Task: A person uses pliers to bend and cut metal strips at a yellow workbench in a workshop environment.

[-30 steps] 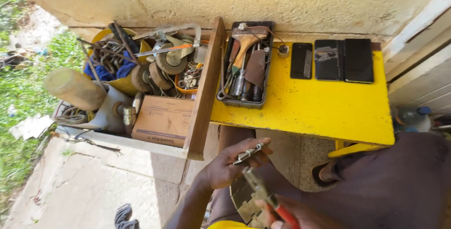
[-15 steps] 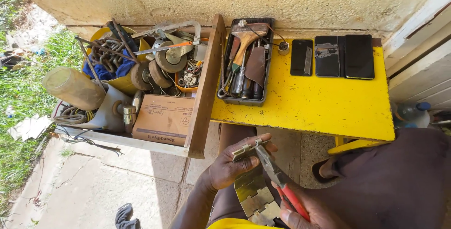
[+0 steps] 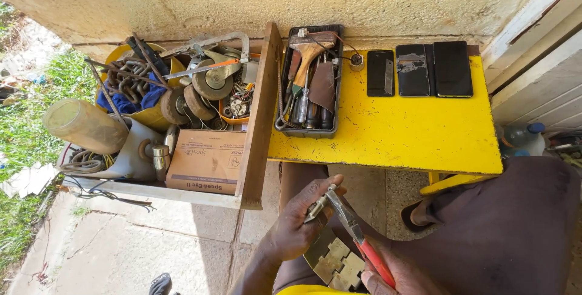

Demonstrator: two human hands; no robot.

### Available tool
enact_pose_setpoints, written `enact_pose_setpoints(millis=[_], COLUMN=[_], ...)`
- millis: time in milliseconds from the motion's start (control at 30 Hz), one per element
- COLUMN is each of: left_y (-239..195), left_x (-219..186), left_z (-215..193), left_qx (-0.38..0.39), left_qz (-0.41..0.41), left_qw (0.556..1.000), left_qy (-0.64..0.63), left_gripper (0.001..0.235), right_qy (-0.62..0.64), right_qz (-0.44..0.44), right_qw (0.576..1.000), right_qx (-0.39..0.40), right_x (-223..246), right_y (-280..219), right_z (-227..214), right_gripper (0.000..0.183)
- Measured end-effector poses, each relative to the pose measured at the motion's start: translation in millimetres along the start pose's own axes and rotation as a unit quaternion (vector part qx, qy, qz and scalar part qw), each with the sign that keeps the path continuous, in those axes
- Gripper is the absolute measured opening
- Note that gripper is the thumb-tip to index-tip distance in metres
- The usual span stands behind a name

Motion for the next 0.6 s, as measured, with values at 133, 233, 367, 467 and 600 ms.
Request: enact_pose_setpoints(millis=[133,233,367,467,600], left_y=[-1.0,-2.9,2.2,5.7,4.9], left_x=[-12.0,-13.2,-15.0,-13.9,-11.6], left_z=[-1.2,-0.5,0.4,2.6,3.6], left_qx=[-0.007,-0.006,0.025,0.057,0.076], left_qz=[0.029,0.043,0.037,0.017,0.014], left_qw=[0.998,0.995,0.996,0.998,0.997], left_qy=[0.059,0.085,0.072,0.004,-0.008], left_gripper=[0.065,0.066,0.058,0.046,0.045], right_qy=[0.01,0.079,0.122,0.183,0.112], right_qz=[0.016,-0.047,-0.091,-0.119,-0.126], right_qw=[0.999,0.994,0.982,0.959,0.966], right_qx=[0.043,0.053,0.115,0.179,0.196], right_x=[7.2,8.2,-12.3,-7.4,-27.9], right_y=[-11.5,-16.1,5.5,5.3,33.1], right_z=[-2.2,-1.3,11.3,14.8,13.4], right_gripper=[0.071,0.044,0.028,0.028,0.031])
Point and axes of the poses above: each hand's wrist, its own y-axis towards the middle knuckle, its own z-axis out of the palm, x = y × z, the point moved 6 cm from there along y, towards the middle knuckle, and after that the axes turned 1 degree about z, right-handed, at the moved point
